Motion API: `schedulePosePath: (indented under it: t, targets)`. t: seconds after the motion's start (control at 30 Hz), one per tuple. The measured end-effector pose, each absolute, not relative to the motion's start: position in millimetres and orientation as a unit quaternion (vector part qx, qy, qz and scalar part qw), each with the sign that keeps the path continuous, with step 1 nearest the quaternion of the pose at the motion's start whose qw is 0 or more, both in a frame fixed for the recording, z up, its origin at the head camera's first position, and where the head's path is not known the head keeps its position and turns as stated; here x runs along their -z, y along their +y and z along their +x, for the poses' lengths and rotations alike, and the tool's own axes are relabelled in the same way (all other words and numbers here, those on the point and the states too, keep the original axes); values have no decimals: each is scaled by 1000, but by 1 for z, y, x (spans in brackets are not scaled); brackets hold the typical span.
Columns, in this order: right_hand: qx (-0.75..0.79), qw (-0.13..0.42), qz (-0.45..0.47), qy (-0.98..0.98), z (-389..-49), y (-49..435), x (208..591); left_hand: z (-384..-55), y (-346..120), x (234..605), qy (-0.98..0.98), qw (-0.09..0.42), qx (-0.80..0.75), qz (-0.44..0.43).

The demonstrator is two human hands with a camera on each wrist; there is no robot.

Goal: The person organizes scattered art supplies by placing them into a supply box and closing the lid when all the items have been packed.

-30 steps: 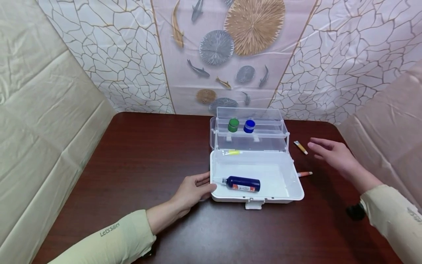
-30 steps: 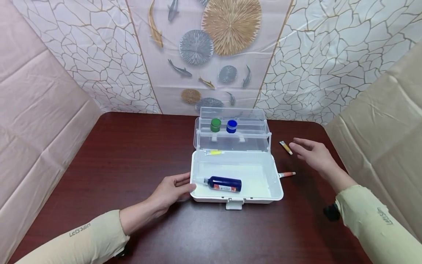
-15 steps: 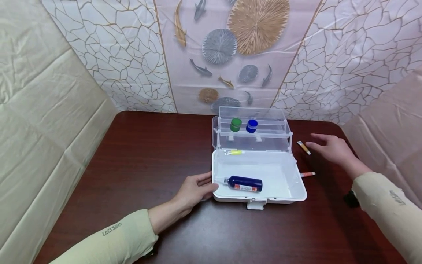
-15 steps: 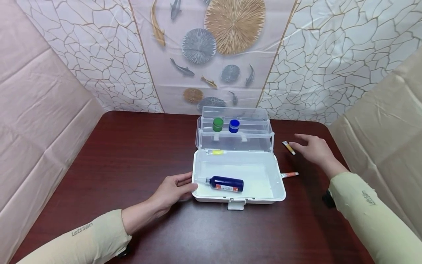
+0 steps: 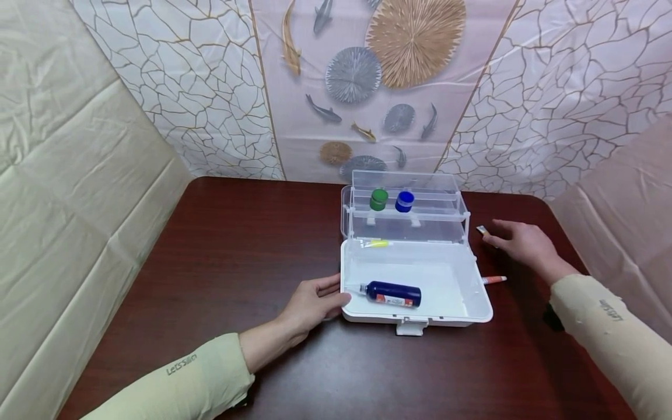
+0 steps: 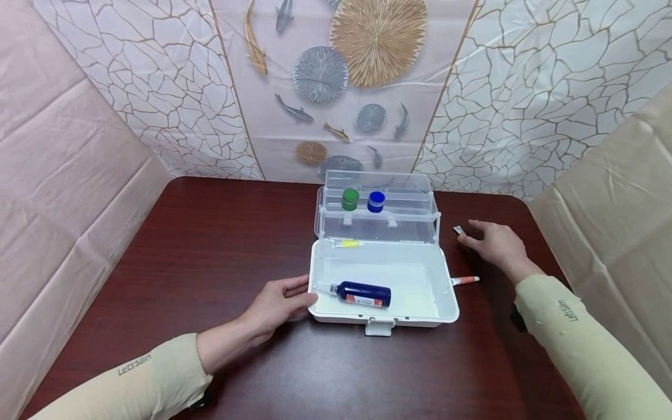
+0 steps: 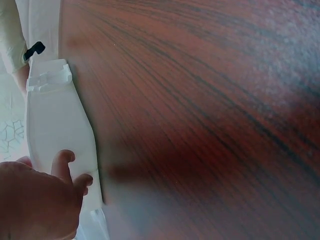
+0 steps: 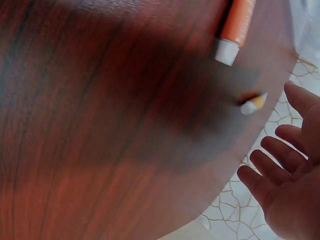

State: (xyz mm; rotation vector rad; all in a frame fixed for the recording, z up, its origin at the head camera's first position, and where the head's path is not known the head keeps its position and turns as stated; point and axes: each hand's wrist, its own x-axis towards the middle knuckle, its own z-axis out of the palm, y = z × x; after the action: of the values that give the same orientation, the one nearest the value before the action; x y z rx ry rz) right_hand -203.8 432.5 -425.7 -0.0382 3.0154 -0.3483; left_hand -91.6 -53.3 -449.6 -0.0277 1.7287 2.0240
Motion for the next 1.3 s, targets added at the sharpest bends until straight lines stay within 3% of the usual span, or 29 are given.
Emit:
schedulePosePath:
  t: [0.83, 1.3]
  targets:
    - [64, -14, -40, 997, -200, 432, 454, -88, -53, 449, 626, 234, -744, -6]
    - [38, -82, -84, 992, -195, 436, 464, -88, -53, 450, 626, 236, -743, -7]
